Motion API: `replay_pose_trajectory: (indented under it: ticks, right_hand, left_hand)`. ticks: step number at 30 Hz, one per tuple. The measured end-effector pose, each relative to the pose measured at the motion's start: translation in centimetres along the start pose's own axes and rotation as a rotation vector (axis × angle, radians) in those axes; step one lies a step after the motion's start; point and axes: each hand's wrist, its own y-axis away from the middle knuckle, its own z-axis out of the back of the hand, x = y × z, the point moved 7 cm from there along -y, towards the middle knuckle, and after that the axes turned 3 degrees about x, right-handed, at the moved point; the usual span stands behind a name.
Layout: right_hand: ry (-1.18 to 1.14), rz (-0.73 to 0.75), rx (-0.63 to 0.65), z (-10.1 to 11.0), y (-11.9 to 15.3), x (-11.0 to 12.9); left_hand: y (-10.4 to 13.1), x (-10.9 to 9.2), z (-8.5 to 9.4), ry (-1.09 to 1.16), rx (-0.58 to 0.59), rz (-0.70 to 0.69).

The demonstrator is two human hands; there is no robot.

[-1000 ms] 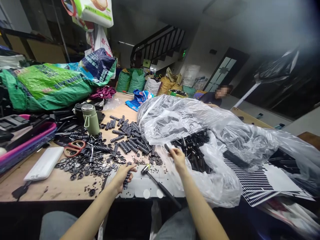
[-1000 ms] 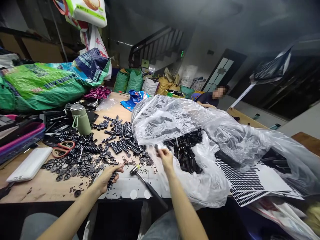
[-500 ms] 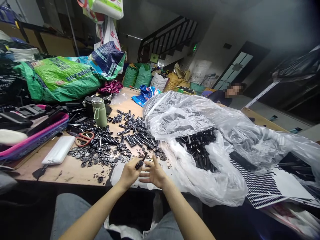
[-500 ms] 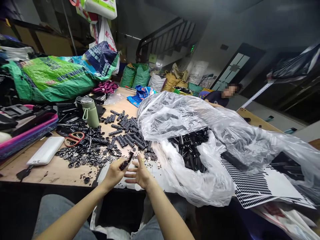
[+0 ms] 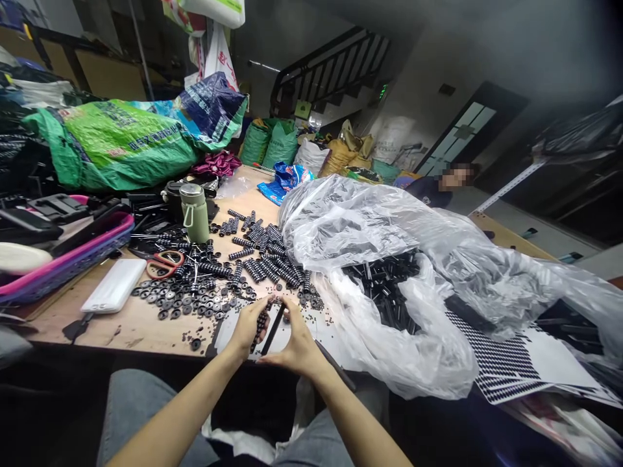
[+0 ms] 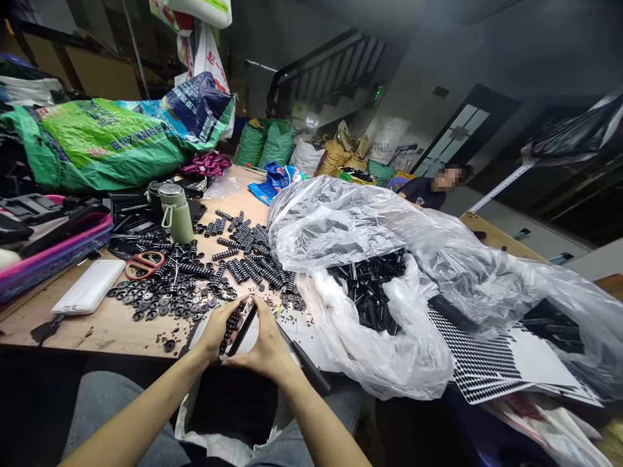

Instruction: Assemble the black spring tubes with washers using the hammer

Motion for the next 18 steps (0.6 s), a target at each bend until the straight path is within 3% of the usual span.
replay_pose_trajectory:
  ticks: [6, 12, 16, 18]
  right_hand:
    - [0.119, 0.114, 0.113, -1.4, -0.1, 0.8]
    - [0.069, 0.033, 0.121, -1.8, -0.1, -0.1]
    - [0.065, -0.017, 0.081, -2.6, 0.1, -1.3]
    - [0.070, -0.043, 0.059, -3.5, 0.2, -2.4]
  left_hand:
    - [0.6, 0.1, -0.7, 0.130, -0.036, 0.057]
    - [0.8, 0.6, -1.4, 0.157, -0.024, 0.138]
    - [0.6, 1.1, -1.0, 0.043, 0.000, 0.164]
    - [0.5, 1.2, -0.6, -0.118, 0.011, 0.073]
